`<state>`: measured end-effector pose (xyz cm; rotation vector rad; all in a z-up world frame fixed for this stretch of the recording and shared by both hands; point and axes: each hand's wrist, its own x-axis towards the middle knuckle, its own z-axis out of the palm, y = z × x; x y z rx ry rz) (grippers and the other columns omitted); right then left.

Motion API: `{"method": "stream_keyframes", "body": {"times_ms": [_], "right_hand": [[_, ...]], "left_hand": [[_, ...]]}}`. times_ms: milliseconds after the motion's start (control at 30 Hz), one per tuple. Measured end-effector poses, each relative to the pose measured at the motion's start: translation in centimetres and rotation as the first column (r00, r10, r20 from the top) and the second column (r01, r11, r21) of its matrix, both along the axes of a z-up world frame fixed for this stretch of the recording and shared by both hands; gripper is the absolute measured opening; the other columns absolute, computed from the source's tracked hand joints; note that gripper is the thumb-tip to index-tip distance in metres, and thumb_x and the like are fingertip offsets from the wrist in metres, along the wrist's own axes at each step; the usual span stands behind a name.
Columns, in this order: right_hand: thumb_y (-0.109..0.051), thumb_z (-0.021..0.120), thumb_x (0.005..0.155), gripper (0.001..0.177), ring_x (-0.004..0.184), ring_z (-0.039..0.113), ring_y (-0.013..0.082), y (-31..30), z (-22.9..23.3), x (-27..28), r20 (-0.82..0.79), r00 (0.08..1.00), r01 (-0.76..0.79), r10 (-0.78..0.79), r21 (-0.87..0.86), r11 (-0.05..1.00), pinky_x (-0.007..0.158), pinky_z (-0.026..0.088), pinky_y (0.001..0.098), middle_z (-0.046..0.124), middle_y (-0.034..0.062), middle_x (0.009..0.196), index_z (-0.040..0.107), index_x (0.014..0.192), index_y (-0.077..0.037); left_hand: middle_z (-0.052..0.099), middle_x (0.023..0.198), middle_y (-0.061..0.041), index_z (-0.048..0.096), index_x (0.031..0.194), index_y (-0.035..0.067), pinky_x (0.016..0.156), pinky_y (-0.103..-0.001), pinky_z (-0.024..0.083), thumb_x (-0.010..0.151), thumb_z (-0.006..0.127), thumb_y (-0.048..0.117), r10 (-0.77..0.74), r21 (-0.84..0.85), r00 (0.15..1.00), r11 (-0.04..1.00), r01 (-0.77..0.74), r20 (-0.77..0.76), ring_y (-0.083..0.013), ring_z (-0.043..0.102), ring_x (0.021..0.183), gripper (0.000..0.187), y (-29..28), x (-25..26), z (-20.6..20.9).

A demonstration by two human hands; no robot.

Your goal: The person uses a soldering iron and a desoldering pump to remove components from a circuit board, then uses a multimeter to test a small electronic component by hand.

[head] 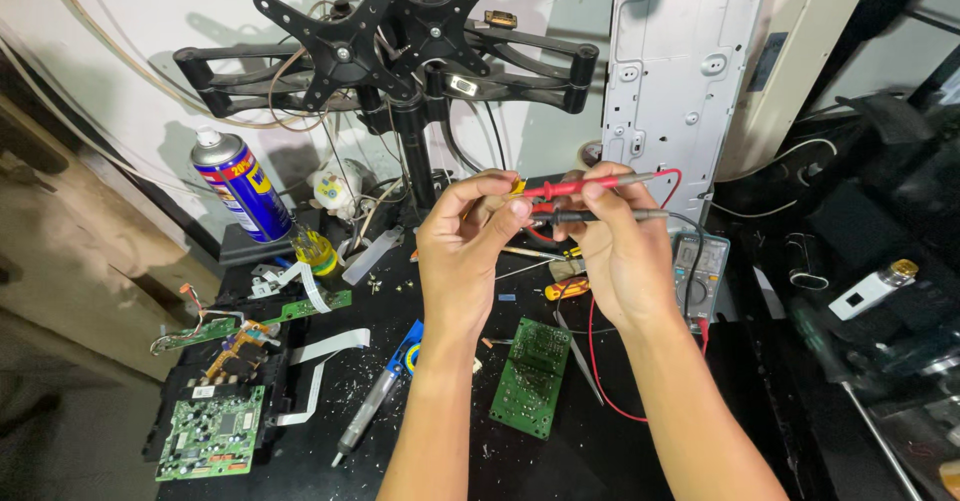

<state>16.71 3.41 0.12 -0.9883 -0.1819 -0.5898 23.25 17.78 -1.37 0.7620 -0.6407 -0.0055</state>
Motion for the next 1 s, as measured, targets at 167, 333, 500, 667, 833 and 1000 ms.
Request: {"method": "stream_keyframes", "body": {"times_ms": [167, 333, 500, 667, 833, 1000], "right_hand": [[-0.004, 0.057, 0.098, 0.007, 0.094, 0.067, 0.0226, 0.1, 0.2, -0.1, 0.048, 0.998, -0.030, 0.030, -0.009, 1.000, 0.074, 0.053, 0.0385, 0.068, 0.0098, 0.104, 0.058, 0.103, -0.007], [-0.004, 0.056, 0.099, 0.008, 0.093, 0.068, 0.0235, 0.2, 0.2, -0.2, 0.053, 0.999, 0.007, -0.007, -0.017, 1.000, 0.072, 0.055, 0.0395, 0.067, 0.0113, 0.102, 0.057, 0.106, -0.008], [-0.005, 0.056, 0.099, 0.008, 0.094, 0.071, 0.0231, 0.1, -0.3, 0.1, 0.048, 0.998, 0.040, -0.040, -0.003, 0.999, 0.074, 0.060, 0.0400, 0.066, 0.0089, 0.101, 0.057, 0.107, -0.006], [-0.006, 0.059, 0.104, 0.019, 0.070, 0.057, 0.0167, 0.0, -0.3, -0.4, -0.085, 0.996, -0.032, 0.021, -0.137, 0.990, 0.060, 0.045, 0.0294, 0.065, 0.0095, 0.094, 0.065, 0.120, 0.003], [-0.008, 0.059, 0.102, 0.023, 0.073, 0.060, 0.0167, -0.2, 0.4, -0.8, -0.086, 0.986, -0.138, 0.142, 0.050, 0.989, 0.064, 0.052, 0.0316, 0.067, 0.0105, 0.095, 0.065, 0.122, 0.003], [-0.010, 0.058, 0.103, 0.022, 0.073, 0.060, 0.0173, -0.1, 0.5, -0.9, -0.062, 0.996, -0.059, 0.060, 0.014, 0.998, 0.064, 0.053, 0.0326, 0.067, 0.0121, 0.094, 0.064, 0.121, 0.002]], "left_hand": [[0.066, 0.122, -0.014, 0.067, 0.111, -0.003, 0.090, -0.031, 0.060, 0.092, 0.075, -0.006, 0.011, 0.013, 0.999, 1.000, -0.012, 0.031, -0.0157, 0.067, 0.104, 0.021, 0.3, -0.4, 0.5], [0.067, 0.121, -0.012, 0.069, 0.110, -0.003, 0.087, -0.031, 0.061, 0.092, 0.075, -0.006, 0.057, 0.035, 0.998, 0.998, -0.058, 0.037, -0.0141, 0.066, 0.105, 0.018, 0.3, -1.0, 1.1], [0.070, 0.121, -0.012, 0.073, 0.110, -0.003, 0.084, -0.029, 0.061, 0.092, 0.072, -0.003, 0.117, 0.144, 0.993, 0.982, -0.119, 0.024, -0.0138, 0.069, 0.096, 0.018, 0.6, -1.0, 1.4], [0.070, 0.123, -0.014, 0.071, 0.110, -0.003, 0.088, -0.027, 0.059, 0.096, 0.073, -0.003, 0.173, 0.155, 0.985, 0.972, -0.174, 0.023, -0.0129, 0.068, 0.097, 0.014, 1.0, -0.5, 1.1], [0.070, 0.122, -0.013, 0.070, 0.107, -0.002, 0.090, -0.027, 0.059, 0.096, 0.072, -0.003, 0.146, 0.156, 0.989, 0.976, -0.150, 0.040, -0.0131, 0.068, 0.100, 0.012, 0.9, -0.5, 0.8], [0.069, 0.120, -0.013, 0.071, 0.106, -0.002, 0.092, -0.028, 0.059, 0.096, 0.072, -0.005, 0.118, 0.194, 0.992, 0.973, -0.124, 0.047, -0.0126, 0.067, 0.101, 0.010, 0.8, -0.5, 0.5]]}}
